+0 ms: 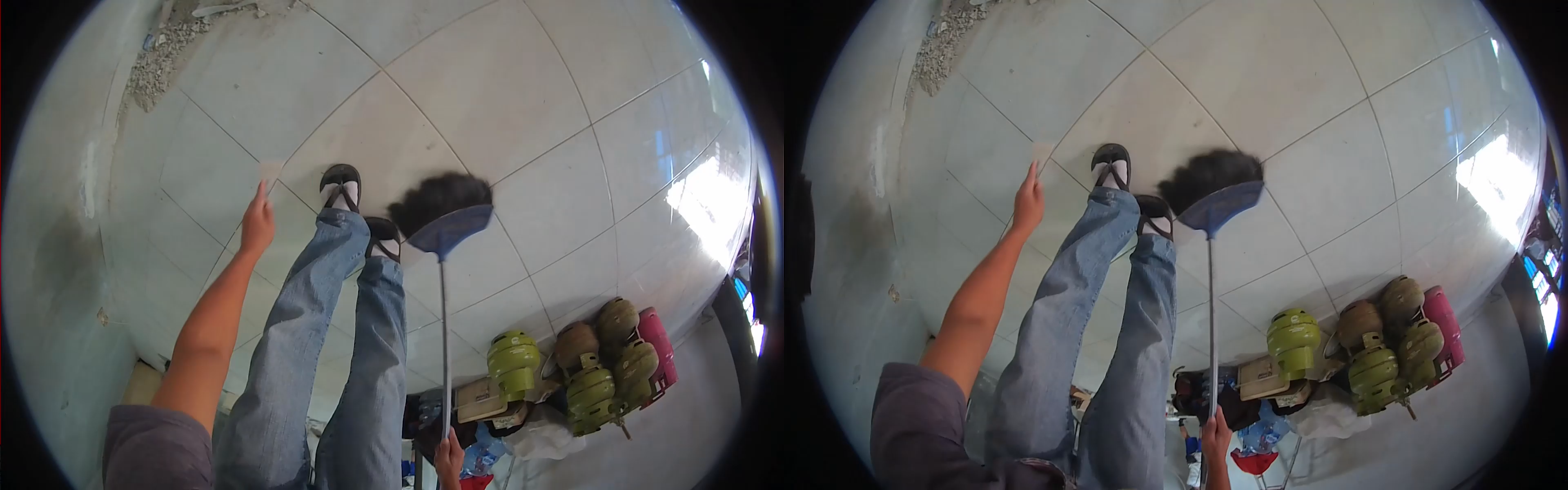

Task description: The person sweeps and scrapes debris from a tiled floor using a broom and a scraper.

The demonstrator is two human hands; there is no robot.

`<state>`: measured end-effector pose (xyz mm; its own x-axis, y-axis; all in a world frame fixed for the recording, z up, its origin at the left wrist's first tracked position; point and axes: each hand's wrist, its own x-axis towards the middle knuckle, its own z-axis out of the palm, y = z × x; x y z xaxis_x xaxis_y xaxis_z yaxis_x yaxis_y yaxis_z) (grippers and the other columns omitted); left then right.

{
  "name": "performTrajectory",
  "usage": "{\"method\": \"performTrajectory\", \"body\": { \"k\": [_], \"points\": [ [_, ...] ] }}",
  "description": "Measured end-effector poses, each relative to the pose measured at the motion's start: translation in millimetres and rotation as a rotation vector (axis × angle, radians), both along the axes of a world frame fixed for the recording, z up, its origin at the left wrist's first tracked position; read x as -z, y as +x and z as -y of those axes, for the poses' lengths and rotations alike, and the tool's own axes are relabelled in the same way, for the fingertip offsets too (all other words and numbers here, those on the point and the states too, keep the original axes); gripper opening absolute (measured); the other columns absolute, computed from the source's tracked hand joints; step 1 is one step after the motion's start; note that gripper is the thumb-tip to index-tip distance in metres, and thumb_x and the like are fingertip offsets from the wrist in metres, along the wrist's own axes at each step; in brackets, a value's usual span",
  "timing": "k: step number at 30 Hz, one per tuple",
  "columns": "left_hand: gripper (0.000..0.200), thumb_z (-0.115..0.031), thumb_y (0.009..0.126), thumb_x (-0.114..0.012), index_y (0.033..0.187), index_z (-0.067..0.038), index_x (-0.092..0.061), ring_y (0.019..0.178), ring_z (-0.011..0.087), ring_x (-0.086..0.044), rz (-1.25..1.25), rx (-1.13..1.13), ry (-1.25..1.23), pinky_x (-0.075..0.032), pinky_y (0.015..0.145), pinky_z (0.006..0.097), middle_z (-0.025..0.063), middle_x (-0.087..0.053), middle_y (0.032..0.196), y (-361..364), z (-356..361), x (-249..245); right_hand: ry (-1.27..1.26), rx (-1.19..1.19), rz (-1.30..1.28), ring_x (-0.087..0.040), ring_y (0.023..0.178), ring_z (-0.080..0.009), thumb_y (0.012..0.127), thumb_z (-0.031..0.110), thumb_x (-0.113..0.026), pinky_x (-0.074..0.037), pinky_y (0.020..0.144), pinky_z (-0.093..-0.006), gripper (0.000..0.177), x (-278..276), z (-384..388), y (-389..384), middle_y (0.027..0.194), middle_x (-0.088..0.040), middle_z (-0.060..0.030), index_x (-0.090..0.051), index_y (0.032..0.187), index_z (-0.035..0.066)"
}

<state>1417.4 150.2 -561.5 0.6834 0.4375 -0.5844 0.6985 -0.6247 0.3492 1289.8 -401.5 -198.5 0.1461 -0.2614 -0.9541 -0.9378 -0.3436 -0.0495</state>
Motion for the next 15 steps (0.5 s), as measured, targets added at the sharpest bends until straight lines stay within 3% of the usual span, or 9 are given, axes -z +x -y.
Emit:
{"method": "performTrajectory", "body": {
  "k": [2, 3, 4, 5, 7, 9, 11, 13, 15],
  "points": [
    [0.054, -0.007, 0.092, -0.046, 0.144, -0.006, -0.030, 0.107, 0.0401, -0.056, 0.047, 0.008, 0.114, -0.047, 0.087, 0.0429, 0.0260, -0.055, 0.122, -60, -13, -22, 0.058, -0.103, 0.034, -0.036, 0.042, -0.0036, 0.098, 0.028, -0.043, -0.029, 0.037, -0.0199, 0.045, 37, 4, -3, 0.055, -0.039, 0.0048, -0.044, 0.137, 0.004],
    [0.055, -0.007, 0.092, -0.046, 0.144, -0.006, -0.030, 0.106, 0.0406, -0.057, -0.005, -0.038, 0.137, -0.047, 0.087, 0.0432, 0.0267, -0.055, 0.121, -84, -20, -27, 0.040, -0.192, 0.074, -0.038, 0.043, -0.0043, 0.097, 0.027, -0.044, -0.031, 0.038, -0.0209, 0.045, 66, -23, 35, 0.056, -0.040, 0.0036, -0.046, 0.136, 0.004],
    [0.055, -0.007, 0.092, -0.045, 0.144, -0.006, -0.029, 0.105, 0.0411, -0.057, -0.076, -0.071, 0.149, -0.047, 0.087, 0.0434, 0.0274, -0.055, 0.120, -109, -24, -41, 0.096, -0.461, 0.403, -0.040, 0.043, -0.0052, 0.097, 0.027, -0.044, -0.033, 0.040, -0.0220, 0.044, 103, -57, 87, 0.055, -0.039, 0.0022, -0.049, 0.134, 0.004],
    [0.056, -0.007, 0.091, -0.045, 0.144, -0.006, -0.028, 0.105, 0.0414, -0.057, -0.101, -0.072, 0.138, -0.047, 0.087, 0.0439, 0.0276, -0.056, 0.120, -134, -27, -59, -0.006, -0.541, 0.430, -0.049, 0.052, -0.0121, 0.095, 0.020, -0.044, -0.042, 0.051, -0.0284, 0.041, 132, -103, 147, 0.060, -0.049, -0.0066, -0.052, 0.131, 0.002],
    [0.056, -0.007, 0.091, -0.045, 0.145, -0.006, -0.027, 0.103, 0.0420, -0.058, -0.096, -0.087, 0.129, -0.047, 0.086, 0.0447, 0.0278, -0.056, 0.118, -155, -29, -78, 0.161, -0.259, 0.343, -0.041, 0.043, -0.0096, 0.098, 0.024, -0.042, -0.036, 0.040, -0.0273, 0.040, 169, -193, 285, 0.059, -0.044, -0.0026, -0.051, 0.132, 0.005],
    [0.056, -0.008, 0.092, -0.045, 0.145, -0.005, -0.026, 0.102, 0.0425, -0.058, -0.179, -0.157, 0.124, -0.047, 0.086, 0.0447, 0.0281, -0.057, 0.118, -157, -21, -116, 0.325, -0.044, 0.434, -0.036, 0.041, -0.0065, 0.100, 0.028, -0.040, -0.033, 0.037, -0.0247, 0.042, 164, -244, 362, 0.056, -0.037, 0.0018, -0.049, 0.135, 0.006],
    [0.056, -0.008, 0.092, -0.044, 0.145, -0.005, -0.026, 0.101, 0.0426, -0.059, -0.163, -0.199, 0.121, -0.047, 0.086, 0.0447, 0.0282, -0.057, 0.117, -158, -26, -151, 0.356, 0.075, 0.427, -0.036, 0.041, -0.0059, 0.100, 0.029, -0.040, -0.033, 0.036, -0.0243, 0.041, 138, -249, 366, 0.055, -0.036, 0.0026, -0.050, 0.133, 0.006],
    [0.056, -0.009, 0.092, -0.044, 0.145, -0.005, -0.025, 0.101, 0.0424, -0.059, -0.071, -0.224, 0.085, -0.047, 0.085, 0.0448, 0.0281, -0.058, 0.116, -176, -23, -182, 0.256, 0.019, 0.419, -0.037, 0.041, -0.0056, 0.100, 0.029, -0.040, -0.032, 0.036, -0.0241, 0.039, 99, -205, 323, 0.055, -0.038, 0.0024, -0.055, 0.126, 0.004],
    [0.057, -0.009, 0.092, -0.044, 0.146, -0.006, -0.024, 0.098, 0.0426, -0.060, -0.030, -0.206, 0.101, -0.047, 0.083, 0.0446, 0.0285, -0.059, 0.113, -216, -21, -204, 0.124, -0.191, 0.353, -0.040, 0.042, -0.0063, 0.100, 0.031, -0.041, -0.032, 0.036, -0.0244, 0.033, 80, -122, 235, 0.056, -0.043, 0.0017, -0.061, 0.107, 0.005]
  ]
}}
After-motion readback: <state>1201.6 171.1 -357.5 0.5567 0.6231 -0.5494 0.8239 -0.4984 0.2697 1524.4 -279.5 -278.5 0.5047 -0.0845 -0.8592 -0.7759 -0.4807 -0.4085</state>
